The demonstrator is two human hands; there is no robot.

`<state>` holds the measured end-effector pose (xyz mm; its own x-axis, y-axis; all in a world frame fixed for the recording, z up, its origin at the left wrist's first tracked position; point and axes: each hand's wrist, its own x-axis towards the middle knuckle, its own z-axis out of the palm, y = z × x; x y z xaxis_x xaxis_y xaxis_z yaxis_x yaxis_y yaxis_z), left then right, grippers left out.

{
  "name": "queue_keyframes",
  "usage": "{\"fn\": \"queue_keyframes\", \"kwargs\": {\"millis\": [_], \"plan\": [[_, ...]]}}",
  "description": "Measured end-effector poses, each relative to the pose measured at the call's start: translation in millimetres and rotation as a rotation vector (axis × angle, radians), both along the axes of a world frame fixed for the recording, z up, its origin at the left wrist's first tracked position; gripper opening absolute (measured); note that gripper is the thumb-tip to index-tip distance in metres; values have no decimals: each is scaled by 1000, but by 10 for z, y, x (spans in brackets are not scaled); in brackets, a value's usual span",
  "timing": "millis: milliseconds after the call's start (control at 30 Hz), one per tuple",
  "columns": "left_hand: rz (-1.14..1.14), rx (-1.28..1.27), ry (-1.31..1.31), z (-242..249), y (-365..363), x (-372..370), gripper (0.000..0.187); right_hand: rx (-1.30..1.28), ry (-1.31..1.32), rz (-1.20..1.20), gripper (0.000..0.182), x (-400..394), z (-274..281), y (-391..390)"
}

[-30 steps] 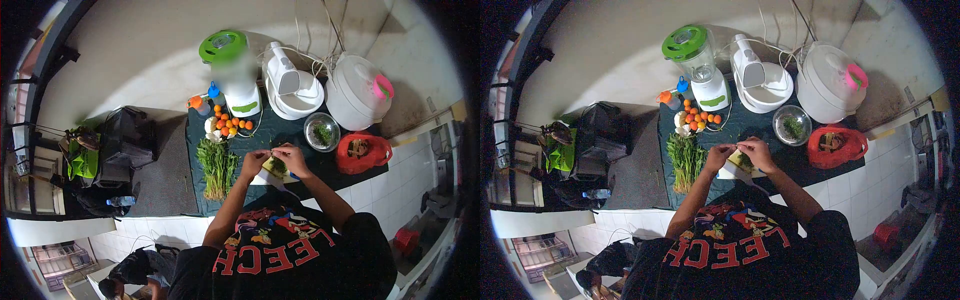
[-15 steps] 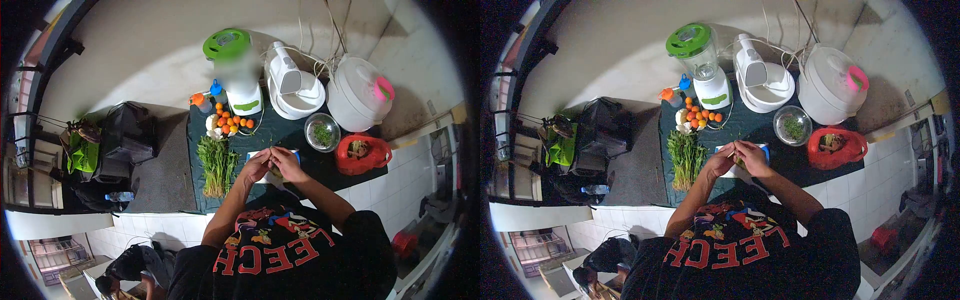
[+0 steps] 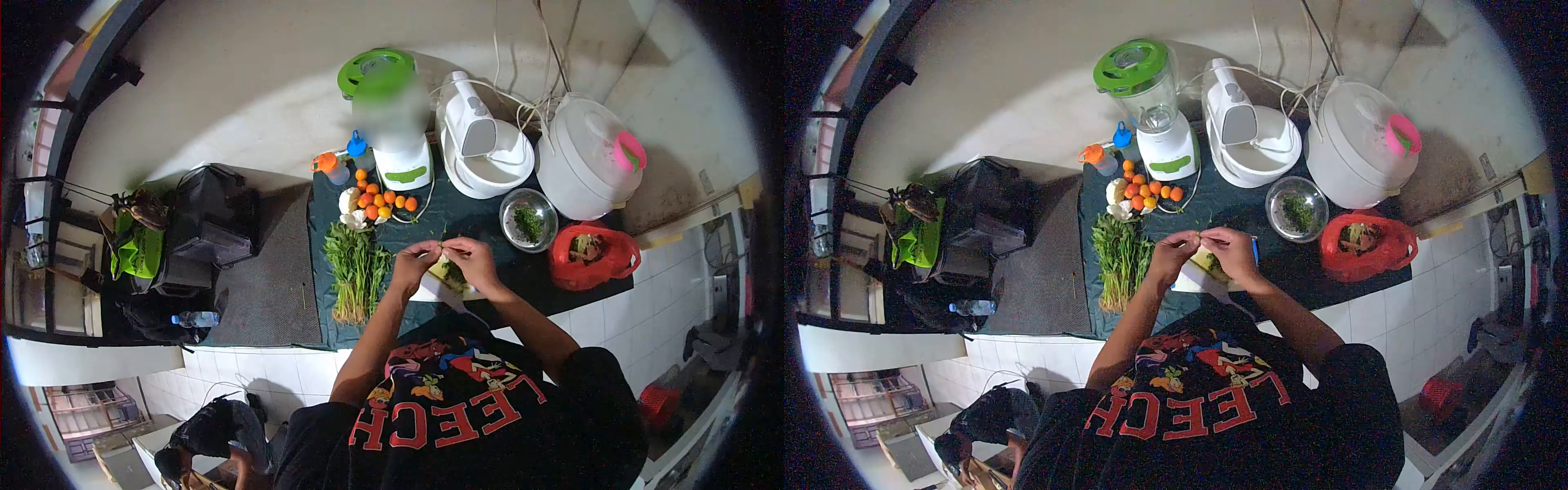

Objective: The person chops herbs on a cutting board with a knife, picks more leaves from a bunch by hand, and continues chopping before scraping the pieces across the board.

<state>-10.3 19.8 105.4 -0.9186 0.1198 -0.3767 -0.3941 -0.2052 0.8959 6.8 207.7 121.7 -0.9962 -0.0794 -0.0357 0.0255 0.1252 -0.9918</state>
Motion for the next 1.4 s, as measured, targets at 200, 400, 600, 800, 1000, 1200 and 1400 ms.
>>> {"fn": "queue_keyframes", "kwargs": {"millis": [200, 400, 600, 800, 1000, 1200, 1400], "plan": [[-293, 491, -348, -55, -319, -16, 22, -1, 96, 61, 25, -17, 299, 24], [-399, 530, -373, -14, -355, -2, 25, 43, 255, 264, 21, -77, 239, 137], [-241, 453, -289, 108, -149, 6, 25, -9, 61, 174, 16, -66, 189, 183], [-130, 411, -196, 72, -79, -7, 22, -21, 38, 79, 17, -45, 120, 160], [-17, 373, -26, 62, 75, 75, 26, -70, -41, -72, 18, 8, 51, 32], [96, 442, -76, -73, 199, 120, 25, 85, 150, -156, 17, 89, 15, -101], [101, 485, -79, -220, 172, 105, 21, 252, 256, -164, 15, 177, 171, -224]]}}
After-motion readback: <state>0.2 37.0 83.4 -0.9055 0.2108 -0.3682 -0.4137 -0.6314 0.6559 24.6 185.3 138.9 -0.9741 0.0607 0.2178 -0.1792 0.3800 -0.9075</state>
